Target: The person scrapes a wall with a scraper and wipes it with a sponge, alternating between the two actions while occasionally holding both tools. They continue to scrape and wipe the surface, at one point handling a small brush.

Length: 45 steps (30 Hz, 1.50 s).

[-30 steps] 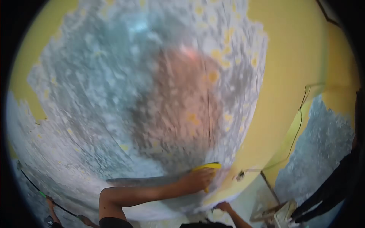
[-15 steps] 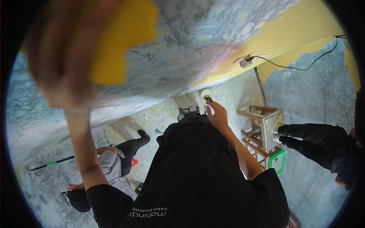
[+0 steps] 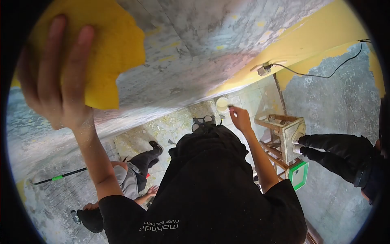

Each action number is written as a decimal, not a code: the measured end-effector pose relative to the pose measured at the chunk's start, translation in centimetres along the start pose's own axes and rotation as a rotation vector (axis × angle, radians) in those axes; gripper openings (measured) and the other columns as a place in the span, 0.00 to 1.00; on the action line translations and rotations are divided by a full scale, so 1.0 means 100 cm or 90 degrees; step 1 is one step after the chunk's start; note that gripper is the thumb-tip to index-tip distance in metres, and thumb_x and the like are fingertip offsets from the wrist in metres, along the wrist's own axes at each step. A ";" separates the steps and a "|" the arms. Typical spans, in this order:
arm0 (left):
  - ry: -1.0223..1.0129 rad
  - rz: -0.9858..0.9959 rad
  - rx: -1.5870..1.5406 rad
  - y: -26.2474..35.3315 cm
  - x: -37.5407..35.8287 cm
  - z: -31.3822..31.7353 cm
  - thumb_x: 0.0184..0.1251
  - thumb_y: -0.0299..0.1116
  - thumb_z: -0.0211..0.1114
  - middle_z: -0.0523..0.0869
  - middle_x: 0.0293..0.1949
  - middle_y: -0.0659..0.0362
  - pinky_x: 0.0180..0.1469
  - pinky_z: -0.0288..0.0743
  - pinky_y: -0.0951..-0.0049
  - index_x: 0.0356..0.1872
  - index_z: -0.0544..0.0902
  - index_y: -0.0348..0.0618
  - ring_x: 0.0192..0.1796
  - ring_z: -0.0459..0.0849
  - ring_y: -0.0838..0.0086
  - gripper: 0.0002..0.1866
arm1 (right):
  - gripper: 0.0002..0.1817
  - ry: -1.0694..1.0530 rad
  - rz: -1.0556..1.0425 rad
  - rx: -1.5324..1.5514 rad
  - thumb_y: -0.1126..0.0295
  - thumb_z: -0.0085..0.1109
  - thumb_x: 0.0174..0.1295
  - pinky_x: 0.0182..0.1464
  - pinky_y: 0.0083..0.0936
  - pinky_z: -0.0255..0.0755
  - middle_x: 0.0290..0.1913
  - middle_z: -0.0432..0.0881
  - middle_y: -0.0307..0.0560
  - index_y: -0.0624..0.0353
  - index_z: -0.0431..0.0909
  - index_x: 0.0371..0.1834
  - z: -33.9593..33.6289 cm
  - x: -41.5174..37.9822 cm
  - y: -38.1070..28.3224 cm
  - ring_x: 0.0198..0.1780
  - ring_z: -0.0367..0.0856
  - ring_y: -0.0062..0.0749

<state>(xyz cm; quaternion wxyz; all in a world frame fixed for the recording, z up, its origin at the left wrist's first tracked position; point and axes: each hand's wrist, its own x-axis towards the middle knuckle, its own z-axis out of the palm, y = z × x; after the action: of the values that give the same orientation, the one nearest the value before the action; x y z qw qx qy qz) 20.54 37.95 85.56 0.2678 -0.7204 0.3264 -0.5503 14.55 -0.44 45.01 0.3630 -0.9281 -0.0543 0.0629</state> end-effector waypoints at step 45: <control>0.190 -0.198 -0.147 0.012 -0.023 -0.010 0.58 0.37 0.71 0.74 0.59 0.56 0.66 0.64 0.43 0.51 0.74 0.64 0.66 0.71 0.49 0.21 | 0.37 0.716 -0.617 -0.203 0.62 0.58 0.58 0.72 0.59 0.44 0.69 0.64 0.65 0.67 0.61 0.71 -0.363 0.089 -0.411 0.73 0.58 0.54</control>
<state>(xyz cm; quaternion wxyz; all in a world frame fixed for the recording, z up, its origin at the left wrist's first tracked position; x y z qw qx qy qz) 18.93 38.88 83.54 0.0444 -0.6984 0.3084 -0.6443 26.77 6.71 98.75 0.1848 -0.7339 -0.2714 -0.5946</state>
